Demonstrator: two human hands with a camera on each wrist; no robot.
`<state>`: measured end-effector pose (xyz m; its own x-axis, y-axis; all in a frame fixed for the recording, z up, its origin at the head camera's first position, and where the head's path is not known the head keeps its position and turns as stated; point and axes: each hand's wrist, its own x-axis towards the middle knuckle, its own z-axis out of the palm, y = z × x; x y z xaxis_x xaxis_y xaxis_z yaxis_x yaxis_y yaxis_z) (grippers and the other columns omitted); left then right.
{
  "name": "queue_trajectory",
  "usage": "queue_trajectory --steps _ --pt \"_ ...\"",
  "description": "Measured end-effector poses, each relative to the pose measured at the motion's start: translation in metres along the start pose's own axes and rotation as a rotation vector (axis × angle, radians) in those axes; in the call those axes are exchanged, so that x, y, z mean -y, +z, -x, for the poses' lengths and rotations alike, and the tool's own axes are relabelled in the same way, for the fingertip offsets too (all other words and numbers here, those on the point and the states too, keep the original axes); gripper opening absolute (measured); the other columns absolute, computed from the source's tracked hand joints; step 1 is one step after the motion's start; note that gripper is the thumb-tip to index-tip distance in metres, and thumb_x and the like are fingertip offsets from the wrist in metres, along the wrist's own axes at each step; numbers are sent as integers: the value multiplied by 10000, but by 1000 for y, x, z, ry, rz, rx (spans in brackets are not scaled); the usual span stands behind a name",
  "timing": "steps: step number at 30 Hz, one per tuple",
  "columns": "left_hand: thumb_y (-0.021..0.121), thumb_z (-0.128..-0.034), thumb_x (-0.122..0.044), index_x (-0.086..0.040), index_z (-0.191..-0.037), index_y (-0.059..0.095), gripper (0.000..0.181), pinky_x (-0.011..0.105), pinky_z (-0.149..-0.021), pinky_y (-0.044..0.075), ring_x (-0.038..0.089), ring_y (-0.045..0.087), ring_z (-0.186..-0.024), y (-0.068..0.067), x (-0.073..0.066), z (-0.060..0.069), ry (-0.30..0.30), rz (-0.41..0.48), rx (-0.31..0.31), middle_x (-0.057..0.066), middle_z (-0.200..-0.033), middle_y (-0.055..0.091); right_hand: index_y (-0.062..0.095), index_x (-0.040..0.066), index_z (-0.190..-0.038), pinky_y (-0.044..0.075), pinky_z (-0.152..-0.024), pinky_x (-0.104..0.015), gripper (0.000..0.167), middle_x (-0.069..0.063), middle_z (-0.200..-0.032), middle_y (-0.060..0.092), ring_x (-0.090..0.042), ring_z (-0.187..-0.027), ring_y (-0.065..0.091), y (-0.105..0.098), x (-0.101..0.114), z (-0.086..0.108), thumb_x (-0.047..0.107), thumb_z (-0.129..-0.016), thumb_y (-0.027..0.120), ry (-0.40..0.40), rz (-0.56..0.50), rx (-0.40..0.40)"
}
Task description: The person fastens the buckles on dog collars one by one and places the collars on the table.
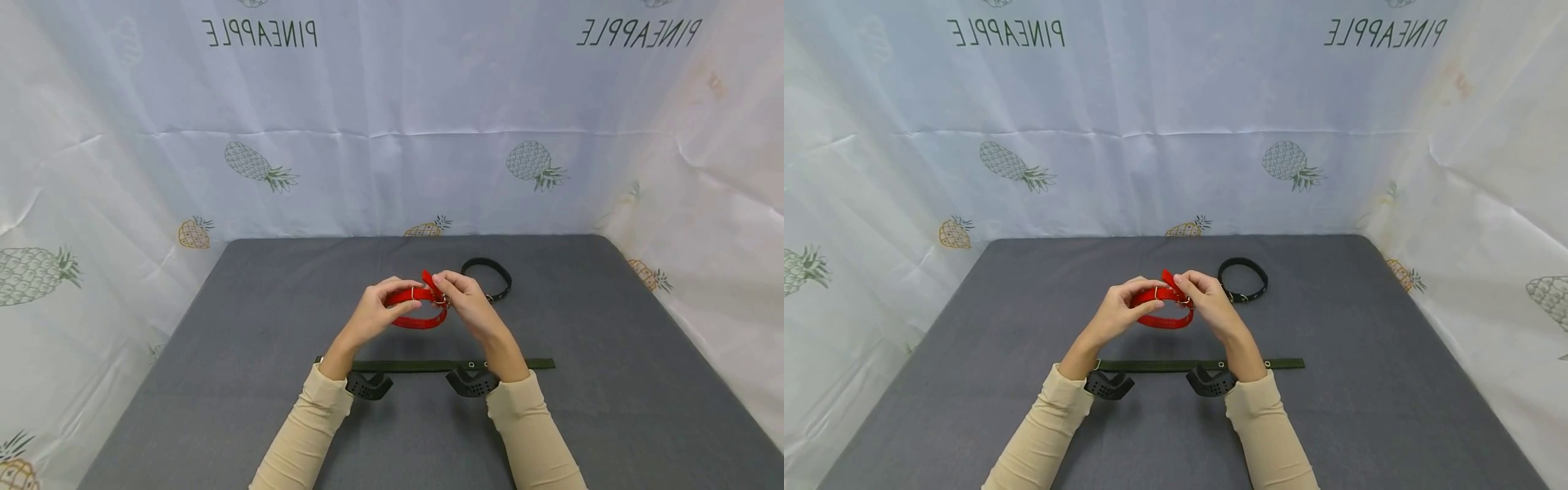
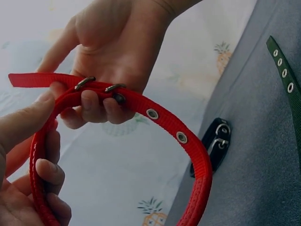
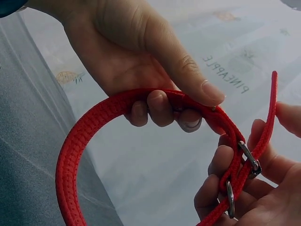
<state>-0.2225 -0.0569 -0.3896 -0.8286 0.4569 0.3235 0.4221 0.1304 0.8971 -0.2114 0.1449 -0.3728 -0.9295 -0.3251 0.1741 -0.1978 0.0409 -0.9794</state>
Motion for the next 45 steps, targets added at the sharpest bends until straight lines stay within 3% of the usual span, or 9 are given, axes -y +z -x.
queue_trajectory --steps 7,16,20,23,28,30,40,45 --pt "689 -884 -107 -28 -1208 652 336 200 -747 550 58 627 -856 -2 0 -1 38 -3 -8 176 -1063 652 589 165 -840 508 -743 -240 221 100 -826 587 -145 -756 573 -1 -1 -1 208 -1023 472 -42 -4 0" --pt "700 -871 -93 -12 -1161 654 304 198 -749 560 52 639 -841 -1 0 0 33 -7 -56 188 -1069 671 591 177 -792 493 -730 -254 198 119 -875 613 -147 -755 550 1 -1 -1 144 -982 549 -102 8 -20" --pt "696 -871 -82 -12 -1138 651 280 202 -758 564 84 654 -850 -1 0 1 42 -9 -61 190 -1074 675 600 149 -794 502 -723 -254 186 126 -895 635 -123 -746 573 3 -2 0 107 -970 561 -120 -1 -39" --pt "694 -874 -100 -17 -1140 648 282 208 -762 568 137 671 -862 0 1 1 62 -10 -56 189 -1090 673 577 43 -788 499 -707 -248 184 122 -892 631 -77 -728 572 5 -3 2 101 -963 575 -148 -14 -40" --pt "695 -876 -135 -24 -1154 650 303 214 -760 571 201 681 -879 1 -1 1 73 -14 -51 184 -1100 665 560 73 -767 500 -693 -243 192 112 -890 617 -105 -731 563 4 -3 3 106 -953 594 -182 -31 -21" --pt "696 -875 -134 -27 -1159 654 306 212 -758 569 187 677 -879 0 -2 2 68 -20 -54 178 -1091 664 565 145 -768 500 -688 -245 189 108 -890 614 -138 -737 560 4 -3 2 114 -950 601 -179 -32 -14" --pt "690 -868 -76 -10 -1155 673 295 207 -739 564 82 640 -840 -2 -1 1 74 -33 -63 184 -1054 672 554 120 -776 489 -671 -250 179 97 -878 598 -156 -729 537 6 -4 1 79 -944 600 -202 -39 7" --pt "689 -870 -79 -2 -1153 680 293 222 -735 568 45 619 -825 -2 -2 2 73 -41 -55 183 -1058 681 576 164 -765 476 -644 -253 198 93 -831 587 -96 -692 533 8 -5 -1 62 -930 614 -180 -51 -10"
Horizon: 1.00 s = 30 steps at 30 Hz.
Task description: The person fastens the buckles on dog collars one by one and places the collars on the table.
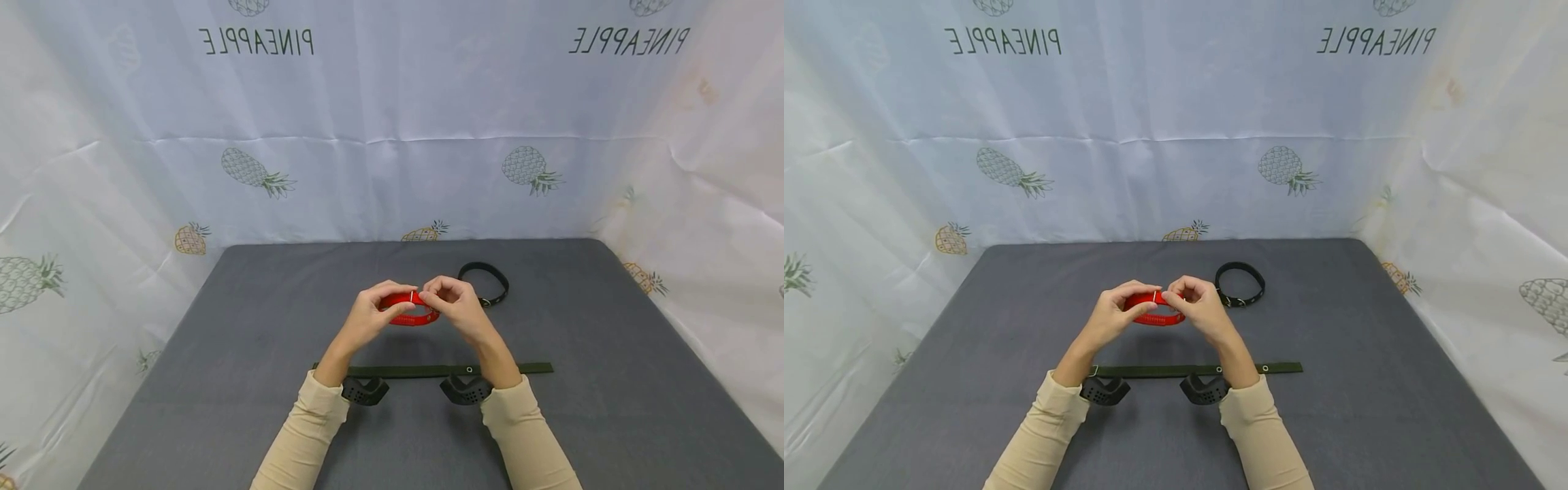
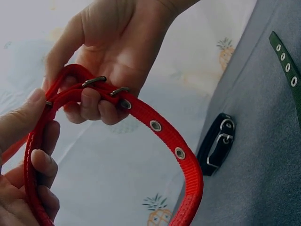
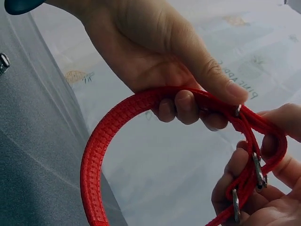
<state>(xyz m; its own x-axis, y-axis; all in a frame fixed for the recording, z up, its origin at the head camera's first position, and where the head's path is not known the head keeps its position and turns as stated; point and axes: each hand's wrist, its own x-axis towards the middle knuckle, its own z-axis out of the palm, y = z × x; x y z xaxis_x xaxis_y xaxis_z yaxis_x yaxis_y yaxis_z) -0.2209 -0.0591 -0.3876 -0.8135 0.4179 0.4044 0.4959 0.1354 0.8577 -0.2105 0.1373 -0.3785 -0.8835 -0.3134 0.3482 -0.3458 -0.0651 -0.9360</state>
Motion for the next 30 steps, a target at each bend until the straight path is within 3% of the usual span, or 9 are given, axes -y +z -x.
queue_trajectory --steps 3,7,12,17,20,26,30 --pt "687 -877 -93 -4 -1153 680 290 208 -740 562 26 617 -830 0 -1 0 1 1 4 183 -1078 686 580 177 -780 476 -638 -250 187 102 -805 594 -59 -681 534 1 1 0 62 -920 627 37 14 -33" --pt "680 -886 -106 -7 -1155 675 286 214 -752 563 48 641 -841 0 0 0 -4 21 1 198 -1084 688 580 127 -912 488 -662 -259 46 93 -803 602 -78 -689 554 -3 0 0 132 -954 596 105 41 -23" --pt "669 -894 -91 3 -1174 659 296 216 -774 560 261 691 -896 -1 -1 0 -31 65 -14 226 -1091 686 609 87 -1083 507 -769 -290 221 72 -856 641 -150 -763 597 -15 -4 0 263 -1016 492 193 30 92" --pt "670 -892 -80 21 -1189 643 315 198 -798 554 385 671 -951 -2 -1 0 -52 72 -9 234 -1122 684 622 59 -998 486 -755 -278 264 60 -827 641 -154 -755 561 -23 -7 0 245 -1036 439 199 -31 216" --pt "673 -893 -96 4 -1189 646 313 234 -807 565 321 687 -940 -3 0 0 -60 73 9 231 -1109 691 621 71 -930 468 -710 -260 246 63 -783 617 -153 -716 524 -22 -6 0 238 -1025 467 197 -45 224" --pt "658 -905 -102 2 -1188 642 302 247 -803 569 18 670 -866 -4 2 1 -42 92 43 245 -1061 693 606 96 -868 455 -652 -250 187 77 -717 562 -146 -657 477 -16 -6 0 201 -999 524 187 -11 165" --pt "652 -908 -95 3 -1185 639 294 241 -802 563 -39 640 -855 -4 2 1 -36 80 31 241 -1055 685 625 139 -871 468 -699 -265 207 87 -727 587 -121 -688 516 -17 -9 0 227 -1011 502 215 -6 146"
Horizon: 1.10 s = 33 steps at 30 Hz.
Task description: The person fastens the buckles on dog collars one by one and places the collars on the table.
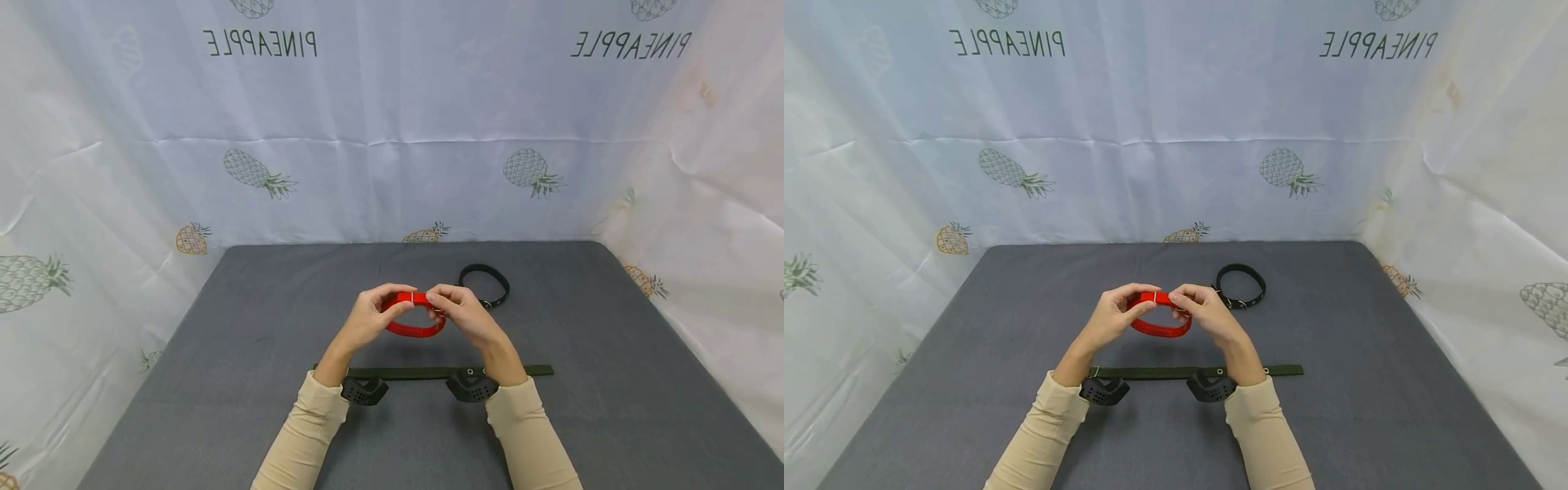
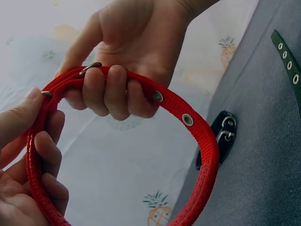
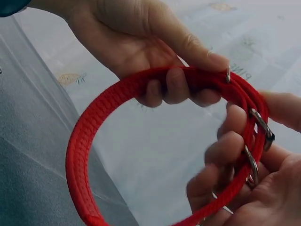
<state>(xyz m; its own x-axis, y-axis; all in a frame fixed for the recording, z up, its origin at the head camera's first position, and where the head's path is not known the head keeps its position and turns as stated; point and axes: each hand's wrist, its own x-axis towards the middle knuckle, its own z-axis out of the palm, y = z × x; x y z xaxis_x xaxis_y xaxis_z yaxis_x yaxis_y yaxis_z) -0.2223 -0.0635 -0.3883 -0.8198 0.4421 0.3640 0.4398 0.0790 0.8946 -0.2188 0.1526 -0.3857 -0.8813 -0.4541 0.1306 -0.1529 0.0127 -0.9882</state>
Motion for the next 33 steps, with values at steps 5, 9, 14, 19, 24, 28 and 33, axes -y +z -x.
queue_trajectory --steps 5,9,14,19,24,28,33 --pt "638 -909 -57 13 -1181 637 281 210 -801 547 -40 613 -837 -3 0 -1 -4 -8 -64 250 -1027 665 646 113 -1001 487 -859 -306 294 75 -833 673 -120 -797 619 -7 -1 2 293 -1038 418 38 -30 33" --pt "624 -916 -39 52 -1187 615 286 159 -780 521 -36 592 -822 -7 2 -2 20 27 -95 301 -1014 640 618 -4 -1113 468 -934 -340 371 67 -924 696 -133 -881 648 -13 -3 3 284 -1038 397 50 -24 90" --pt "621 -930 -99 77 -1197 594 321 136 -766 512 -41 590 -825 -12 3 -1 47 58 -108 333 -1019 625 635 95 -1038 489 -920 -283 248 67 -899 652 -94 -870 625 -16 -7 2 213 -1035 418 32 -93 123" --pt "626 -929 -123 64 -1176 604 311 180 -789 539 -38 600 -830 -16 3 -1 26 30 -103 302 -1007 636 627 129 -991 507 -899 -217 214 68 -842 612 -82 -850 600 -17 -10 2 134 -1028 417 -18 -159 120" --pt "606 -936 -82 67 -1173 585 280 156 -779 515 -24 581 -821 -17 5 0 1 23 -70 312 -1006 613 627 123 -1011 501 -912 -211 203 78 -837 619 -90 -888 614 -19 -10 3 135 -1028 425 -36 -155 125" --pt "586 -951 -87 71 -1191 561 288 166 -818 527 -29 592 -852 -17 7 -1 -12 47 -40 341 -1033 592 625 129 -1013 488 -888 -206 204 88 -842 621 -83 -869 595 -18 -9 4 135 -1030 422 -24 -139 123" --pt "584 -957 -92 51 -1221 561 301 163 -858 523 -35 612 -930 -24 7 0 -22 70 -74 296 -1123 602 627 156 -972 469 -856 -230 182 81 -849 626 -98 -840 553 -13 -2 -3 175 -1025 454 16 -99 88"
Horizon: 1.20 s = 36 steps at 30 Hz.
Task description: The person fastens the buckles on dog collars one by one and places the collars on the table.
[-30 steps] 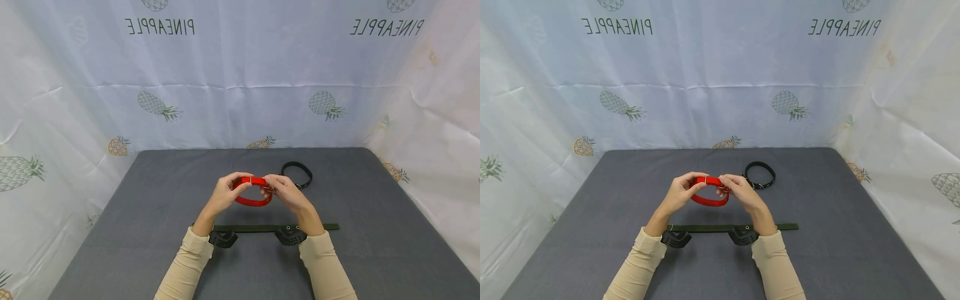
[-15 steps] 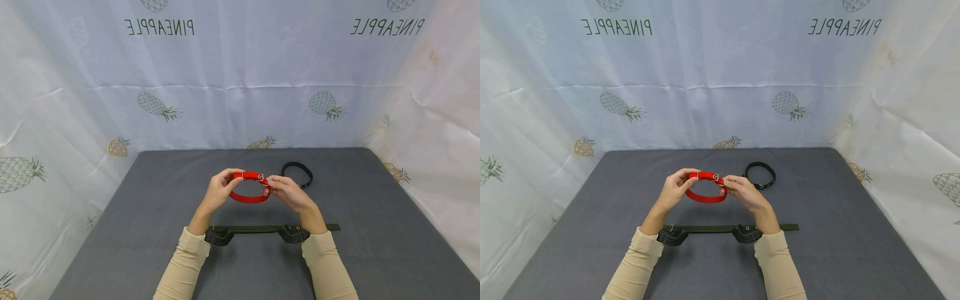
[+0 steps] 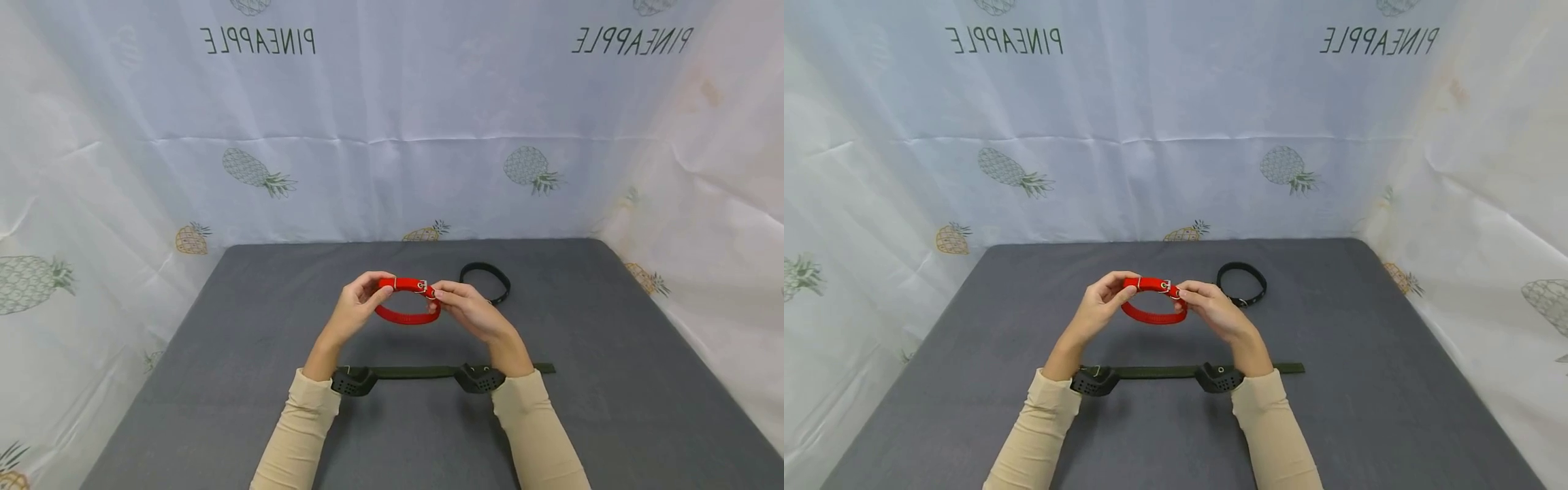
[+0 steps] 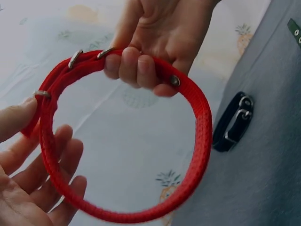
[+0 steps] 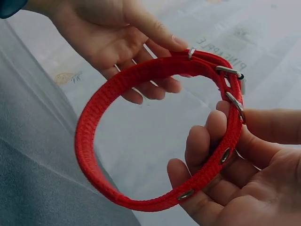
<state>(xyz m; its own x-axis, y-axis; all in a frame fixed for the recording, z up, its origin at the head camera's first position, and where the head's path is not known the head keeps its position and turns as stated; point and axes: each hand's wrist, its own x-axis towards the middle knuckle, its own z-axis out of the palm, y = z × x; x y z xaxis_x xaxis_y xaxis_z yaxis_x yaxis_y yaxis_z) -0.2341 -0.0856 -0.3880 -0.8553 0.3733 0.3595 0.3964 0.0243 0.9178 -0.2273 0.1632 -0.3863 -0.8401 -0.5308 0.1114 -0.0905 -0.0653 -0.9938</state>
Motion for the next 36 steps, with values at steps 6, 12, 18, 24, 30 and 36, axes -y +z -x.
queue_trajectory --steps 6,12,18,24,30,36 --pt "553 -962 -40 94 -1230 547 300 106 -925 485 -53 596 -1018 -16 -3 1 19 21 -130 296 -1219 574 618 161 -958 432 -904 -283 166 66 -856 616 -132 -933 517 4 9 -9 190 -1019 467 37 82 -60" --pt "548 -963 -34 96 -1184 567 257 151 -952 500 -8 636 -969 -28 -3 3 43 19 -237 -57 -1016 664 615 46 -1041 380 -971 -374 208 25 -970 599 -218 -1068 467 4 10 -21 190 -1021 468 57 167 -112" --pt "540 -968 -40 112 -1166 569 251 169 -930 517 6 644 -934 -32 -5 2 68 38 -243 -51 -977 653 573 -77 -1182 425 -931 -356 303 -234 -1145 582 -211 -1018 501 4 8 -33 154 -1027 452 38 345 -136" --pt "537 -974 -50 104 -1167 571 250 159 -922 514 0 641 -922 -33 -3 2 60 50 -251 -99 -952 667 624 -58 -1147 397 -732 -268 258 -254 -1084 620 -204 -830 487 2 -4 -45 120 -1001 505 -10 560 -179" --pt "539 -973 -53 101 -1162 575 247 182 -916 523 0 642 -909 -34 -3 2 46 64 -264 -112 -930 679 648 -55 -1133 434 -736 -276 249 -235 -1099 640 -296 -888 554 2 -17 -51 111 -981 543 -41 701 -219" --pt "542 -976 -70 96 -1164 576 253 148 -910 511 11 641 -917 -33 -5 3 32 59 -256 -140 -931 669 681 -48 -1088 432 -681 -259 214 -204 -1019 661 -233 -802 560 1 -29 -57 84 -945 591 -81 791 -268"
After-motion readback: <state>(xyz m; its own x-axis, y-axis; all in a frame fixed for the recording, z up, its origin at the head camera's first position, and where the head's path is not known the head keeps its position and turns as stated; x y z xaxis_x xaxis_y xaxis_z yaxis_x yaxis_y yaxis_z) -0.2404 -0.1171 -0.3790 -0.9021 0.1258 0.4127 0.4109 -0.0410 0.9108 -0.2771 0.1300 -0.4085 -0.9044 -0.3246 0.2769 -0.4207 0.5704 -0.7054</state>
